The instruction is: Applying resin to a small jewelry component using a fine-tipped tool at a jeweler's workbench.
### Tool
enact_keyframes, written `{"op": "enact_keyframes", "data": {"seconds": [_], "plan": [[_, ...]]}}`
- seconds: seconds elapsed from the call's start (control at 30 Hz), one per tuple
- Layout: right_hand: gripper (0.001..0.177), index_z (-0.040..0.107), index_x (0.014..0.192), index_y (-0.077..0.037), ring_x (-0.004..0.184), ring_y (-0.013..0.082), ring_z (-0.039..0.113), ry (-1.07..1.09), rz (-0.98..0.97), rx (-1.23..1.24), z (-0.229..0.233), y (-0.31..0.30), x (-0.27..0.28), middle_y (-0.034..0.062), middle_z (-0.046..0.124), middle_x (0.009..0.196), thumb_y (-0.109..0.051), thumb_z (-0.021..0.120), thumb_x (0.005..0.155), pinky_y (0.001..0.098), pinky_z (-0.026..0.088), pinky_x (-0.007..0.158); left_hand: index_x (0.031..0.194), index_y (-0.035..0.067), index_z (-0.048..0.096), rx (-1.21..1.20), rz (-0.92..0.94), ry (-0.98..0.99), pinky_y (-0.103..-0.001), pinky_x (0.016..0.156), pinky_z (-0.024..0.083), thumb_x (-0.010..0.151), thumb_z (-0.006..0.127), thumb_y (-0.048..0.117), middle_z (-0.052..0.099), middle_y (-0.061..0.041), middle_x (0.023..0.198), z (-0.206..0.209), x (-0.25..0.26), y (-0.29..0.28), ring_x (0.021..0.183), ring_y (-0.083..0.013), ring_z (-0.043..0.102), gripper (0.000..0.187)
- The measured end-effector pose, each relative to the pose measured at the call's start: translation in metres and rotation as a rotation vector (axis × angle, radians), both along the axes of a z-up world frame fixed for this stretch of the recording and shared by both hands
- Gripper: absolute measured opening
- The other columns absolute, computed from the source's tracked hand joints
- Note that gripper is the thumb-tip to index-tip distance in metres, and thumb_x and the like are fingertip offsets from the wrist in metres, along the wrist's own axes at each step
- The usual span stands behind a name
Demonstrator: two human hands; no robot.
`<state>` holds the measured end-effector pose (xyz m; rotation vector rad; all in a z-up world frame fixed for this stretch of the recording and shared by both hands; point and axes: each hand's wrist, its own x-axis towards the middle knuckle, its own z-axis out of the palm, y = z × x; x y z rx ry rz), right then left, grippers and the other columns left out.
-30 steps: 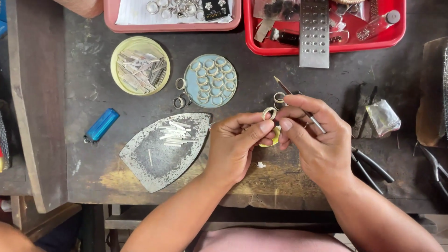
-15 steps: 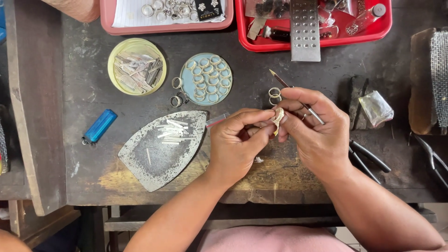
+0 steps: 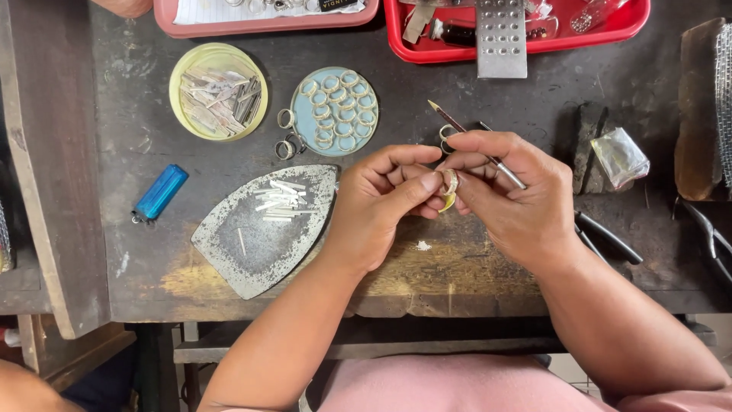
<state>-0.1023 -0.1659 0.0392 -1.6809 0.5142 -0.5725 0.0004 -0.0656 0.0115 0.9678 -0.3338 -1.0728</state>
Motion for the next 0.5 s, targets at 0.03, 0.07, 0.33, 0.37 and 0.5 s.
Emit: {"op": "enact_keyframes", "data": {"seconds": [0.03, 0.07, 0.33, 0.37, 0.5], "plan": [[0.025, 0.053, 0.103, 0.004, 0.056, 0.0134, 0.052, 0.0, -0.001, 0.001, -0.0003, 0.0003, -0.0003, 0.0147, 0.06, 0.08, 0.015, 0.053, 0.081, 0.0186, 0.047, 0.052, 0.1, 0.0, 0.058, 0.001, -0.001, 0.0, -0.026, 0.058, 0.053, 0.079, 0.06, 0.006, 0.063, -0.012, 0.075, -0.0009, -0.0002, -0.0003, 0.064, -0.0177, 0.061, 0.021], [0.025, 0.053, 0.103, 0.003, 0.056, 0.0133, 0.053, 0.012, -0.004, -0.019, -0.0006, 0.0007, -0.0006, 0.0141, 0.06, 0.08, 0.015, 0.054, 0.081, 0.0186, 0.048, 0.052, 0.099, 0.001, 0.059, 0.004, 0.007, 0.021, -0.026, 0.058, 0.054, 0.078, 0.062, 0.005, 0.063, -0.011, 0.073, -0.0018, -0.0005, -0.0005, 0.063, -0.0167, 0.061, 0.021], [0.025, 0.052, 0.104, 0.002, 0.059, 0.0132, 0.054, -0.006, 0.013, -0.029, -0.0036, 0.0002, -0.0014, 0.0144, 0.06, 0.082, 0.011, 0.056, 0.082, 0.0187, 0.049, 0.053, 0.094, 0.004, 0.061, 0.026, 0.009, 0.077, -0.024, 0.055, 0.054, 0.073, 0.067, 0.005, 0.063, -0.01, 0.068, -0.0061, 0.0003, -0.0017, 0.06, -0.0156, 0.062, 0.022], [0.025, 0.052, 0.104, 0.002, 0.059, 0.0131, 0.054, -0.016, 0.016, 0.002, -0.0037, 0.0004, -0.0012, 0.0151, 0.061, 0.083, 0.01, 0.057, 0.081, 0.0187, 0.048, 0.053, 0.095, 0.002, 0.061, 0.02, 0.002, 0.095, -0.023, 0.055, 0.053, 0.074, 0.066, 0.005, 0.062, -0.01, 0.068, -0.0061, 0.0009, -0.0016, 0.06, -0.0158, 0.061, 0.021], [0.024, 0.051, 0.105, 0.001, 0.055, 0.012, 0.052, -0.011, 0.032, 0.006, -0.0033, -0.001, -0.0019, 0.0137, 0.061, 0.082, 0.004, 0.057, 0.082, 0.0185, 0.049, 0.053, 0.094, -0.002, 0.061, 0.04, 0.038, 0.14, -0.022, 0.053, 0.053, 0.074, 0.064, -0.001, 0.062, -0.013, 0.068, -0.0082, 0.0009, -0.0027, 0.057, -0.0164, 0.06, 0.02]]}}
